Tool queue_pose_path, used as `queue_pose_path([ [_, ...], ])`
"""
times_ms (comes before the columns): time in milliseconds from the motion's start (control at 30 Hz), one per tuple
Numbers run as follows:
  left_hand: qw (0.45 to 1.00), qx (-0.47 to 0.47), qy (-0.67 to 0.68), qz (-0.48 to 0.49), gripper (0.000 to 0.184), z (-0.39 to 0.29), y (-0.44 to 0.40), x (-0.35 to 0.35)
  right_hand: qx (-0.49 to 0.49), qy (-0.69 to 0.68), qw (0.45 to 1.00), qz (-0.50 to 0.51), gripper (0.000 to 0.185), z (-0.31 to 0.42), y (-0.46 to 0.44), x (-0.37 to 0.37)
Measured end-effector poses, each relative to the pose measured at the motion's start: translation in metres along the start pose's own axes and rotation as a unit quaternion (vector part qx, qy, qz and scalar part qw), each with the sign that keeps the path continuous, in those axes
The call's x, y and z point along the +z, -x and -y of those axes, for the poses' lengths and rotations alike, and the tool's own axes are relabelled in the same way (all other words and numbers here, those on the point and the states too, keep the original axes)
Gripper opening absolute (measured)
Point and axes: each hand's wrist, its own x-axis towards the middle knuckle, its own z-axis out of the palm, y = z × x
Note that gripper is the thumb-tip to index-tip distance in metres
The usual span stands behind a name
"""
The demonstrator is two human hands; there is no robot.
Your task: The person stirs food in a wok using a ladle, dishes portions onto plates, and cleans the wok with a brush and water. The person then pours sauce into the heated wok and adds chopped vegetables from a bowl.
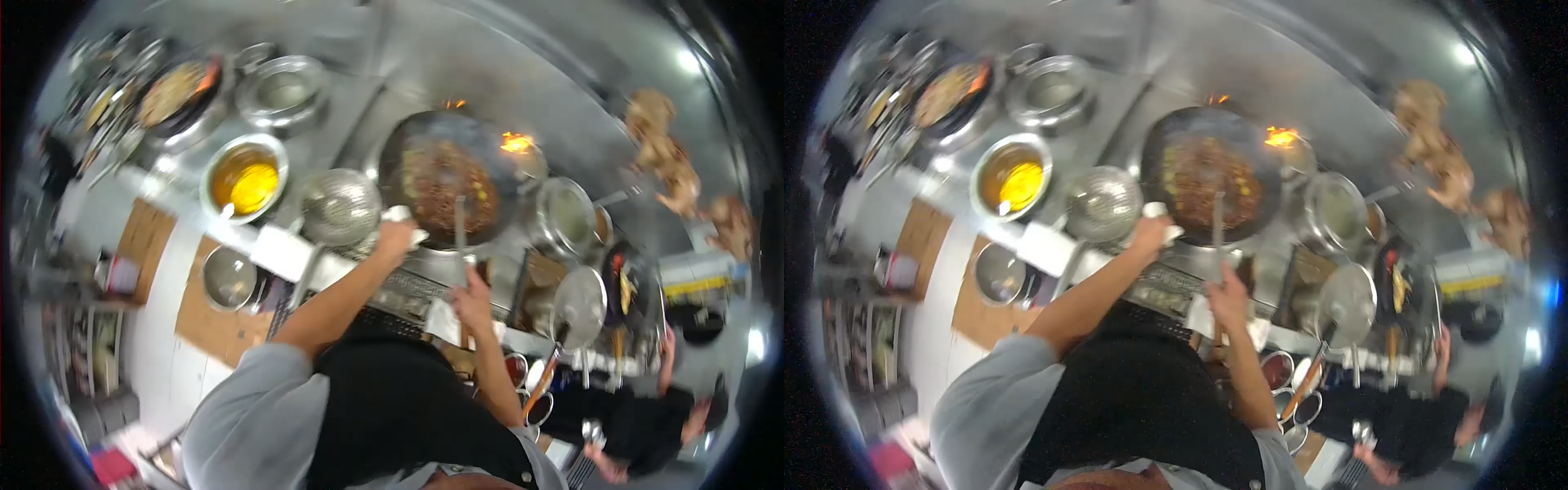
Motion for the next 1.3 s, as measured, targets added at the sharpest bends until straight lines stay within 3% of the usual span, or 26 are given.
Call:
queue_pose_path([
  [33, 0.935, 0.261, -0.238, -0.003, 0.025, 0.098, -0.067, -0.01, 0.001, 0.078, 0.997, -0.016, 0.068, 0.022, 0.014, -0.006],
  [67, 0.988, 0.088, -0.126, -0.009, 0.025, 0.047, -0.035, -0.001, -0.074, 0.127, 0.986, -0.077, 0.071, -0.027, 0.004, -0.013],
  [100, 0.995, -0.081, 0.0, -0.055, 0.026, -0.014, 0.002, 0.008, -0.08, 0.084, 0.99, -0.082, 0.073, -0.005, 0.023, -0.02],
  [133, 0.995, -0.074, -0.006, -0.071, 0.025, -0.05, 0.028, 0.009, -0.146, 0.127, 0.972, -0.129, 0.074, -0.033, 0.022, -0.032],
  [167, 0.994, -0.071, -0.014, -0.08, 0.025, -0.066, 0.044, 0.01, -0.08, 0.139, 0.975, -0.152, 0.073, -0.068, 0.02, -0.046],
  [233, 0.994, -0.084, 0.01, -0.073, 0.022, -0.038, 0.02, 0.012, -0.112, 0.168, 0.966, -0.16, 0.072, -0.052, 0.05, -0.052],
  [300, 0.989, -0.116, 0.051, -0.077, 0.027, -0.037, 0.02, 0.018, -0.145, 0.178, 0.968, -0.106, 0.074, -0.09, 0.058, -0.071],
  [333, 0.99, -0.099, 0.047, -0.087, 0.028, -0.032, 0.025, 0.025, 0.017, 0.022, 1.0, -0.013, 0.073, -0.011, 0.101, -0.063],
  [367, 0.991, -0.085, 0.042, -0.096, 0.029, -0.026, 0.032, 0.031, 0.017, 0.023, 1.0, -0.012, 0.073, 0.016, 0.106, -0.071],
  [433, 0.99, -0.082, 0.062, -0.096, 0.029, -0.042, 0.059, 0.035, 0.034, 0.065, 0.989, 0.125, 0.075, 0.035, 0.115, -0.08],
  [467, 0.997, -0.058, 0.032, -0.041, 0.026, -0.028, 0.045, 0.031, 0.03, 0.14, 0.981, 0.129, 0.078, 0.034, 0.101, -0.081],
  [500, 0.99, -0.108, 0.061, -0.066, 0.021, -0.049, 0.062, 0.029, 0.033, 0.137, 0.982, 0.129, 0.078, 0.029, 0.086, -0.078],
  [567, 0.99, -0.089, 0.088, -0.065, 0.019, -0.064, 0.087, 0.018, -0.128, 0.311, 0.938, 0.083, 0.078, 0.024, 0.054, -0.072],
  [633, 0.993, -0.035, 0.089, -0.072, 0.02, -0.039, 0.114, -0.003, -0.093, 0.32, 0.941, 0.051, 0.075, 0.036, 0.043, -0.065],
  [700, 0.994, -0.053, 0.046, -0.085, 0.019, -0.007, 0.142, -0.032, -0.054, 0.328, 0.943, 0.02, 0.073, 0.036, 0.052, -0.061],
  [767, 0.994, -0.047, 0.073, -0.067, 0.028, -0.007, 0.179, -0.045, -0.147, 0.276, 0.95, -0.007, 0.073, 0.031, 0.067, -0.061],
  [800, 0.994, -0.006, 0.071, -0.088, 0.022, -0.008, 0.187, -0.041, -0.257, 0.287, 0.922, -0.034, 0.074, 0.003, 0.068, -0.068],
  [833, 0.994, -0.004, 0.071, -0.088, 0.022, -0.027, 0.189, -0.033, -0.259, 0.287, 0.921, -0.035, 0.074, 0.009, 0.081, -0.075],
  [867, 0.992, -0.028, 0.07, -0.099, 0.019, -0.06, 0.189, -0.02, -0.138, 0.174, 0.974, 0.038, 0.074, 0.026, 0.102, -0.08],
  [900, 0.99, -0.055, 0.068, -0.109, 0.016, -0.084, 0.182, -0.009, -0.01, 0.055, 0.992, 0.109, 0.075, 0.033, 0.117, -0.084],
  [967, 0.989, -0.079, 0.063, -0.106, 0.017, -0.08, 0.127, 0.008, -0.012, 0.018, 0.993, 0.113, 0.075, 0.03, 0.127, -0.088],
  [1033, 0.996, -0.075, 0.037, -0.029, 0.019, -0.065, 0.086, 0.012, -0.028, 0.106, 0.98, 0.168, 0.076, 0.044, 0.123, -0.096],
  [1167, 0.995, -0.076, 0.058, -0.037, 0.014, -0.024, 0.1, -0.004, -0.255, 0.227, 0.939, 0.043, 0.074, -0.025, 0.062, -0.088],
  [1200, 0.995, -0.055, 0.071, -0.03, 0.015, -0.016, 0.118, -0.012, -0.251, 0.228, 0.94, 0.029, 0.074, -0.018, 0.06, -0.087],
  [1267, 0.995, -0.037, 0.079, -0.038, 0.016, 0.008, 0.15, -0.029, -0.09, 0.3, 0.949, 0.027, 0.076, -0.005, 0.063, -0.082],
  [1300, 0.995, -0.038, 0.072, -0.051, 0.018, 0.019, 0.156, -0.033, -0.088, 0.299, 0.95, 0.024, 0.076, -0.011, 0.07, -0.082],
])
